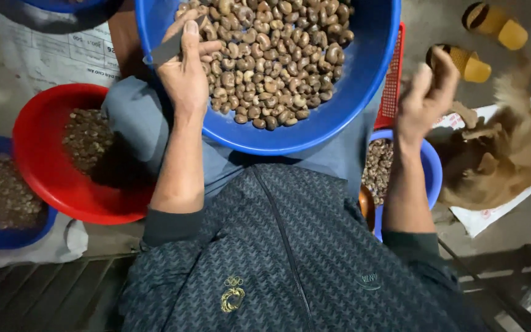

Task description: Sorting and prying open nuts in a large basin using a small hand tool on the floor of a processing area.

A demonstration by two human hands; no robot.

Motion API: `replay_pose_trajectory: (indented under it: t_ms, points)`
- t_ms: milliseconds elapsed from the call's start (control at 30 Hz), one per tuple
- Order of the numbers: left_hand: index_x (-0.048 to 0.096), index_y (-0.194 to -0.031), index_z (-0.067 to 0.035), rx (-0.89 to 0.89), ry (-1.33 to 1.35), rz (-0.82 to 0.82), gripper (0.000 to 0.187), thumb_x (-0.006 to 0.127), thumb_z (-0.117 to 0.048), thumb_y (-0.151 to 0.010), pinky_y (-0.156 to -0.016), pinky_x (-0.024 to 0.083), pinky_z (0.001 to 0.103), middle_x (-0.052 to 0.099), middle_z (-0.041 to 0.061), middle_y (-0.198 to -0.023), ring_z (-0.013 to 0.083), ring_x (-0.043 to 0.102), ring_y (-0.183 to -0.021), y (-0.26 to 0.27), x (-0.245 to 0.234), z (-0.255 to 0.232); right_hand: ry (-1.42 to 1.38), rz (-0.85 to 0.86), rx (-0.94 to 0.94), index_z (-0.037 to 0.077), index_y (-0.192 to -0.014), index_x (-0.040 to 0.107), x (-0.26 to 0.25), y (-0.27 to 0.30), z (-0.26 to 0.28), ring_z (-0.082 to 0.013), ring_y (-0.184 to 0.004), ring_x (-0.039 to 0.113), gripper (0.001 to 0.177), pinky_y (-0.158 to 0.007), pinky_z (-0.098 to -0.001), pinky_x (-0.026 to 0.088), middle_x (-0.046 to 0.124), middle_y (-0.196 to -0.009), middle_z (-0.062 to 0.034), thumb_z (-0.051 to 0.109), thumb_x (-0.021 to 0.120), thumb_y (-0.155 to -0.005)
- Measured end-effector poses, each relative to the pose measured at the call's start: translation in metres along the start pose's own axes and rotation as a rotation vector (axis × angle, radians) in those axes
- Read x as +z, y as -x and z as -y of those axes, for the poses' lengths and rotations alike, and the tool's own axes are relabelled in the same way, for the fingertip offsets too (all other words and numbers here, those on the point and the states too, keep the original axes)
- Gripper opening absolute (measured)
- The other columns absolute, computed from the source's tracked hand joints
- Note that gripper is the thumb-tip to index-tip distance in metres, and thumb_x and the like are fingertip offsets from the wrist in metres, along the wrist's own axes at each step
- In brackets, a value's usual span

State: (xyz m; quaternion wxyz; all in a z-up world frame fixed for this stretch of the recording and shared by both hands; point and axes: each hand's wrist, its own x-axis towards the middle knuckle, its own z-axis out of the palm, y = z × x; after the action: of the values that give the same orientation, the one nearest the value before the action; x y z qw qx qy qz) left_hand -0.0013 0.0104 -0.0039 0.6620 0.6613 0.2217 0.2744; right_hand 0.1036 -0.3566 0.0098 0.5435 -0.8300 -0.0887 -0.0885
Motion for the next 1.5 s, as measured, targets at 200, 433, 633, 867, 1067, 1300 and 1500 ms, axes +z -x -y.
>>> replay_pose_trajectory:
  t_ms: [200, 433, 633, 867, 1067, 1300, 1500]
  points:
    - [0.066, -0.130, -0.006, -0.037, 0.062, -0.051, 0.025, 0.058, -0.019, -0.110, -0.065, 0.057, 0.024, 0.076, 0.009, -0.118, 0.0189, 0.080, -0.081, -0.003, 0.000, 0.003, 0.184, 0.571, -0.304, -0.002, -0.131, 0.063, 0.130, -0.028, 0.094, -0.0215, -0.069, 0.057, 0.031, -0.060, -0.0335, 0.046, 0.065, -0.090, -0.0125, -0.002, 0.066, -0.101]
    - [0.065, -0.129, -0.005, -0.025, 0.019, -0.066, 0.027, 0.059, -0.021, -0.108, -0.064, 0.058, 0.023, 0.076, 0.010, -0.115, 0.0192, 0.080, -0.079, -0.001, -0.005, 0.005, 0.549, 0.760, -0.626, 0.014, -0.137, 0.059, 0.255, -0.001, 0.032, -0.0384, -0.075, 0.069, 0.044, -0.057, -0.0480, 0.057, 0.057, -0.125, -0.0179, 0.016, 0.068, -0.094]
    - [0.067, -0.126, -0.001, -0.083, 0.003, -0.039, 0.025, 0.060, -0.014, -0.105, -0.062, 0.057, 0.023, 0.076, 0.009, -0.107, 0.0168, 0.078, -0.075, -0.003, 0.001, 0.002, 0.799, 0.726, -0.729, 0.009, -0.138, 0.054, 0.267, 0.001, -0.006, -0.0313, -0.093, 0.067, 0.056, -0.054, -0.0372, 0.060, 0.055, -0.125, -0.0183, 0.005, 0.065, -0.083]
    - [0.071, -0.120, 0.001, -0.121, 0.002, 0.121, 0.024, 0.062, -0.011, -0.101, -0.069, 0.061, 0.026, 0.077, 0.012, -0.102, 0.0184, 0.076, -0.079, -0.001, 0.007, 0.001, 0.422, 0.868, -0.224, -0.003, -0.120, 0.044, 0.230, -0.006, 0.020, -0.0375, -0.069, 0.067, 0.035, -0.061, -0.0470, 0.063, 0.067, -0.092, -0.0234, 0.011, 0.067, -0.098]
    - [0.071, -0.117, 0.004, 0.002, -0.018, 0.274, 0.020, 0.062, -0.005, -0.102, -0.102, 0.056, 0.032, 0.074, 0.014, -0.121, 0.0238, 0.069, -0.116, -0.002, 0.008, -0.009, -0.497, 0.861, 0.302, -0.003, -0.138, 0.051, 0.191, -0.018, 0.084, -0.0144, -0.078, 0.067, 0.042, -0.068, -0.0225, 0.059, 0.066, -0.103, -0.0103, -0.007, 0.059, -0.097]
    - [0.072, -0.118, 0.000, -0.002, -0.066, 0.397, 0.020, 0.062, -0.007, -0.102, -0.114, 0.049, 0.035, 0.071, 0.010, -0.125, 0.0237, 0.064, -0.125, 0.000, 0.012, -0.025, -0.494, 0.821, 0.330, -0.003, -0.133, 0.053, 0.182, -0.020, 0.079, -0.0138, -0.080, 0.068, 0.039, -0.070, -0.0226, 0.061, 0.072, -0.110, -0.0123, -0.004, 0.065, -0.096]
    - [0.073, -0.121, -0.006, -0.066, -0.079, 0.285, 0.021, 0.065, -0.012, -0.102, -0.085, 0.060, 0.025, 0.076, 0.006, -0.118, 0.0137, 0.071, -0.097, 0.001, 0.010, -0.024, -0.503, 0.843, 0.227, 0.002, -0.132, 0.055, 0.184, -0.016, 0.075, -0.0135, -0.081, 0.064, 0.041, -0.070, -0.0243, 0.057, 0.066, -0.107, -0.0078, -0.001, 0.072, -0.094]
